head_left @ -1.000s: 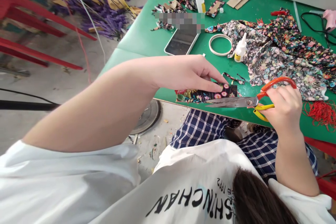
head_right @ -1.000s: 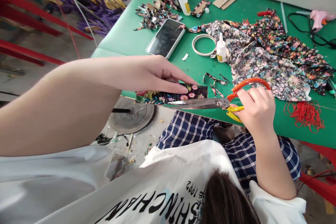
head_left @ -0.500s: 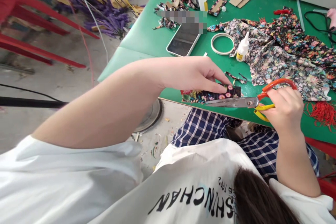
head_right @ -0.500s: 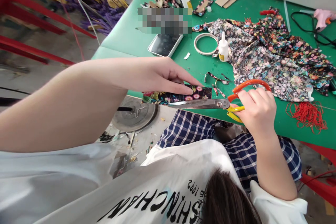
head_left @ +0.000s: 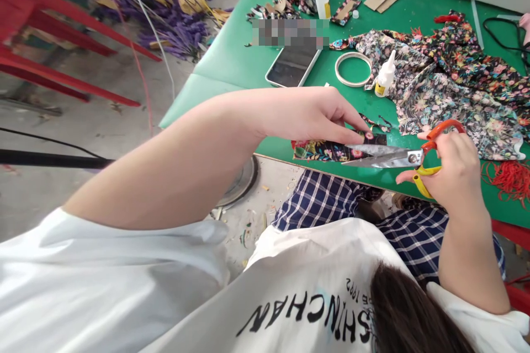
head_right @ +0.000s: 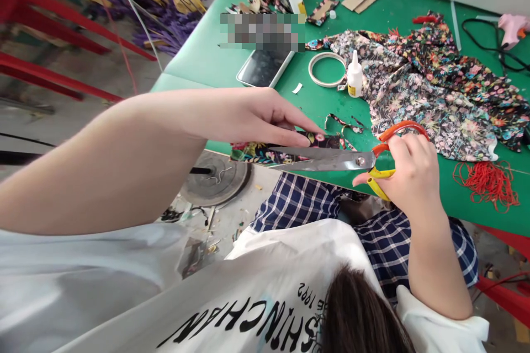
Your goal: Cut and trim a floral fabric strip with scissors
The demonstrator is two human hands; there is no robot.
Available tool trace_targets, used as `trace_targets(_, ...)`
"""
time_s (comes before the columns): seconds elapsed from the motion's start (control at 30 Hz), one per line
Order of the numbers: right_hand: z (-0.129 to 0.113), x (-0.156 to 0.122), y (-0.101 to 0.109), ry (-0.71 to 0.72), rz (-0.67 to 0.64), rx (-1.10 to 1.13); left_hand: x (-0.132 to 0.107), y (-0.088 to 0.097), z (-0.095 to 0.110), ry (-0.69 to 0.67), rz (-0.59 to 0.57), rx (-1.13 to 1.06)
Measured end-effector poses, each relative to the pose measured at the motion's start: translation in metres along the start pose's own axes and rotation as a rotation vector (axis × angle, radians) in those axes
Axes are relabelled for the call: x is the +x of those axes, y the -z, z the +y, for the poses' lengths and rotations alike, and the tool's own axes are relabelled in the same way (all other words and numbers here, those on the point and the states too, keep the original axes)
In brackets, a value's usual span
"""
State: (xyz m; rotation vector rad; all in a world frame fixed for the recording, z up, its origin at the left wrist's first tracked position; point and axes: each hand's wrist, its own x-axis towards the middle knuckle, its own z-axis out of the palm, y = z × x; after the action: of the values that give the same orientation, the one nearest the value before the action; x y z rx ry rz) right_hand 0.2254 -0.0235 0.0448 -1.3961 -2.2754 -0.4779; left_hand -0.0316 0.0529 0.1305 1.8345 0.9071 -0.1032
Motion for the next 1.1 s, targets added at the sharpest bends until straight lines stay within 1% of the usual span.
trace_targets(0.1, 0.0016, -0.0007, 0.0027, 0.039, -0.026, -0.055, -0.0001, 0.0003, 0.0004, 0.000, 0.001, -0.006)
trace_targets(0.37, -0.0012, 0.0014, 0.0012, 0.079, 0.008, -0.048, 0.0059, -0.0038, 0.0008, -0.115, 0.006, 0.008)
trace_targets(0.53, -0.0037, 0.0024, 0.0012, 0.078, 0.012, -0.037, 0.0056, -0.0039, 0.0013, -0.087, -0.006, -0.002)
trace_targets(0.8, -0.0028, 0.0019, 0.0002, 0.090, 0.031, -0.053, 0.0085, -0.0040, -0.0005, -0.100, -0.003, -0.003)
trace_targets(1.1, -0.0037, 0.0010, 0.0012, 0.067, 0.024, -0.051, 0.0030, -0.0032, 0.0037, -0.047, -0.024, 0.013)
